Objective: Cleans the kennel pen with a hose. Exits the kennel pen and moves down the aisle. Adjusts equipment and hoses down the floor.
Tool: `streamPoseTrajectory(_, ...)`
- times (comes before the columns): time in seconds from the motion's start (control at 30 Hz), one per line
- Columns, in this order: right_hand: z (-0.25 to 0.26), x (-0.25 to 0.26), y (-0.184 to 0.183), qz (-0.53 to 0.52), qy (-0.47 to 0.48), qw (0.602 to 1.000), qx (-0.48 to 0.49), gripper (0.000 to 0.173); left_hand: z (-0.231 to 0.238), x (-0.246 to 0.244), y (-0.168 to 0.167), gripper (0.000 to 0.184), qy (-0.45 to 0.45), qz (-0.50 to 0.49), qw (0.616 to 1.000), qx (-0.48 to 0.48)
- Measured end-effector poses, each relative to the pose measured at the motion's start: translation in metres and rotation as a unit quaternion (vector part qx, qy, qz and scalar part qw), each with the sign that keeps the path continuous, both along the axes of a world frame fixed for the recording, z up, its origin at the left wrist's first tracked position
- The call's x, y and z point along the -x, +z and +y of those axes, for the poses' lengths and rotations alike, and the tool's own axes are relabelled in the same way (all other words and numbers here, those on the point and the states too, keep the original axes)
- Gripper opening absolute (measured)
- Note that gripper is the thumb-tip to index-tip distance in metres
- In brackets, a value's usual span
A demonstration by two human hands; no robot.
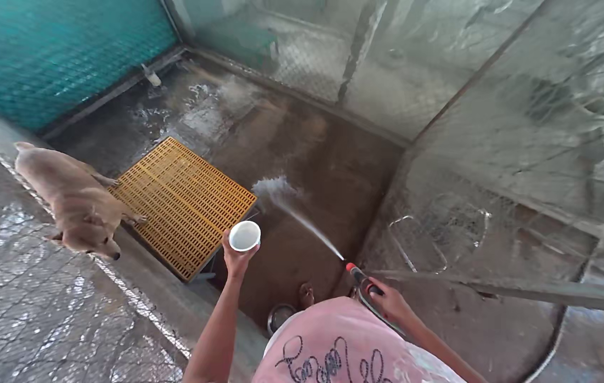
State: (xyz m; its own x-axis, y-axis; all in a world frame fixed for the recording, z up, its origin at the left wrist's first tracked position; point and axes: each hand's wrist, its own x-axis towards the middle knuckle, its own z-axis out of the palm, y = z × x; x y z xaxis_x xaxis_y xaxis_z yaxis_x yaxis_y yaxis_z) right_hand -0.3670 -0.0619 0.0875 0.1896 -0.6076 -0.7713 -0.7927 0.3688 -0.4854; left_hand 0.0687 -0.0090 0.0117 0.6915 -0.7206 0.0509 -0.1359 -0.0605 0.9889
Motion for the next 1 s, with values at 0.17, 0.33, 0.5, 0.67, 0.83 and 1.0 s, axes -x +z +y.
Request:
streamPoseTrajectory(0.17, 0.002, -0.005, 0.004, -0.027, -0.027, 0.999, 0.009, 0.053, -0.006, 0.008, 0.003, 0.124, -0.02, -0.011, 1.0, 0.006)
streamPoseTrajectory(0.33, 0.006, -0.003, 0.008, -0.037, -0.062, 0.997, 0.042, 0.052, -0.012, 0.021, 0.014, 0.114, -0.084, -0.091, 0.992, -0.038)
streamPoseTrajectory(0.5, 0.011, 0.001, 0.008, -0.047, -0.071, 0.995, 0.045, 0.038, -0.018, 0.059, 0.031, 0.101, -0.219, -0.137, 0.963, -0.08)
streamPoseTrajectory(0.67, 0.013, -0.006, 0.02, -0.114, -0.145, 0.982, 0.049, 0.057, -0.022, 0.142, 0.066, 0.094, -0.442, -0.05, 0.895, -0.038)
streamPoseTrajectory(0.83, 0.026, -0.014, 0.026, -0.162, -0.104, 0.974, 0.118, 0.084, -0.026, 0.197, 0.087, 0.095, -0.545, 0.027, 0.838, -0.021)
streamPoseTrajectory(1.0, 0.04, -0.01, 0.025, -0.225, -0.123, 0.947, 0.194, 0.077, -0.028, 0.201, 0.086, 0.096, -0.619, 0.057, 0.784, 0.01)
